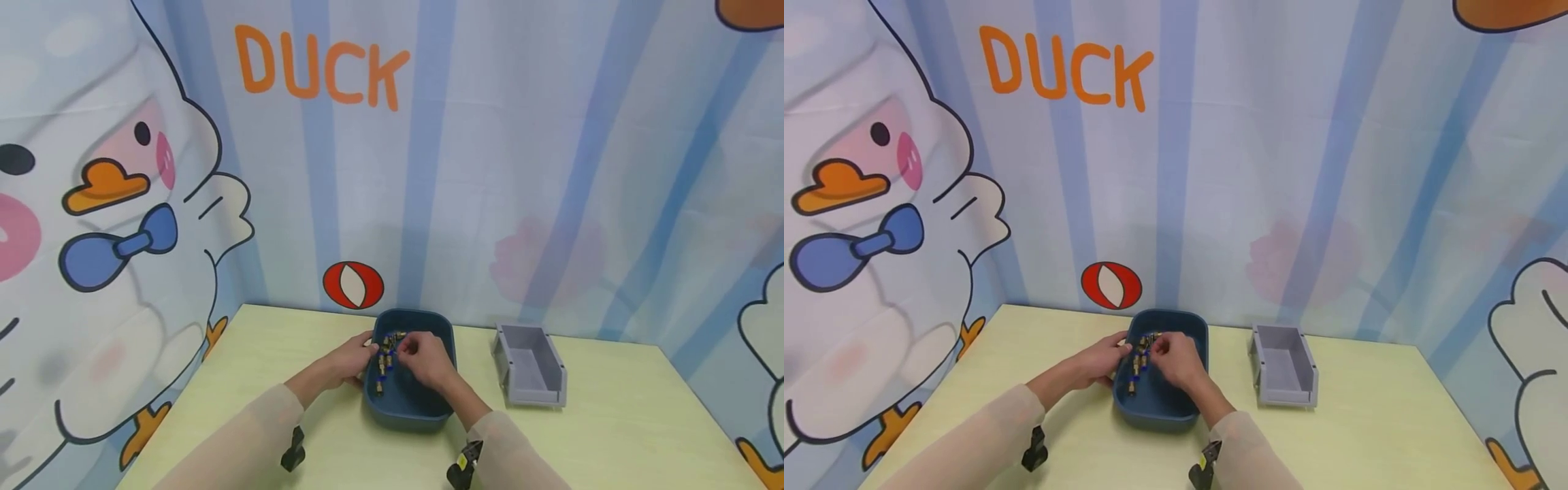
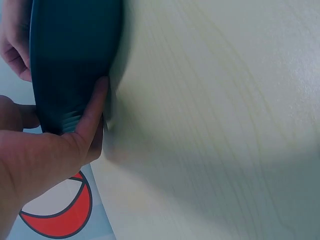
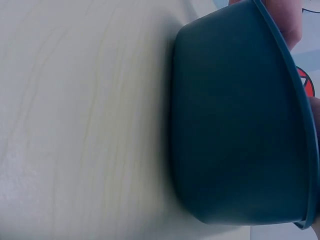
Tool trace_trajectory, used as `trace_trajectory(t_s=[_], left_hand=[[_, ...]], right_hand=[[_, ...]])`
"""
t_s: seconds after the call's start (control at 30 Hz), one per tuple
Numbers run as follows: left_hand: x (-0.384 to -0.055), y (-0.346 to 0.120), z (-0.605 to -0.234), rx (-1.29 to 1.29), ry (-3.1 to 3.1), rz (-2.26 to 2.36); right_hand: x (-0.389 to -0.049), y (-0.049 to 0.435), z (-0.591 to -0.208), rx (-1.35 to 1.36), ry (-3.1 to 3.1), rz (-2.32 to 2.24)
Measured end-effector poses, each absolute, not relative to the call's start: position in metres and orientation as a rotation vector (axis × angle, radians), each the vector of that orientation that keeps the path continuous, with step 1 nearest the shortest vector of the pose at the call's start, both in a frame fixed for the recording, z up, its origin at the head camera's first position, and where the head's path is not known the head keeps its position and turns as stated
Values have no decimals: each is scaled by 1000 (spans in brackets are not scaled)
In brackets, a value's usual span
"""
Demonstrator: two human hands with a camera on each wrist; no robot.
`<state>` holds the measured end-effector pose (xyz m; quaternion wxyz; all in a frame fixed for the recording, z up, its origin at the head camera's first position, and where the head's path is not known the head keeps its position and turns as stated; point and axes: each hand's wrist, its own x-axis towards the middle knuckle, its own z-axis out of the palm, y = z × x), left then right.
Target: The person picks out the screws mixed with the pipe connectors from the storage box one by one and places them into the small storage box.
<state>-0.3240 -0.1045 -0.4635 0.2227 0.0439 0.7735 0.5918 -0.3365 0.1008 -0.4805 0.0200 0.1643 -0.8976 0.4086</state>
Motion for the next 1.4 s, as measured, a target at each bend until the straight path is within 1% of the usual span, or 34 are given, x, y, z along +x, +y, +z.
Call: trace_trajectory(t_s=[0.23, 0.57, 0.97, 1.4], left_hand=[[-325, -105, -465, 122, 2133, 1624], [-325, -105, -466, 122, 2126, 1641], [-322, -106, -464, 123, 2103, 1666], [-323, -106, -466, 122, 2103, 1659]], right_hand=[[-335, 104, -471, 599, -2812, 1280], [-338, 122, -457, 702, -2778, 1233], [-336, 150, -443, 700, -2790, 1233], [-337, 173, -438, 658, -2783, 1185]])
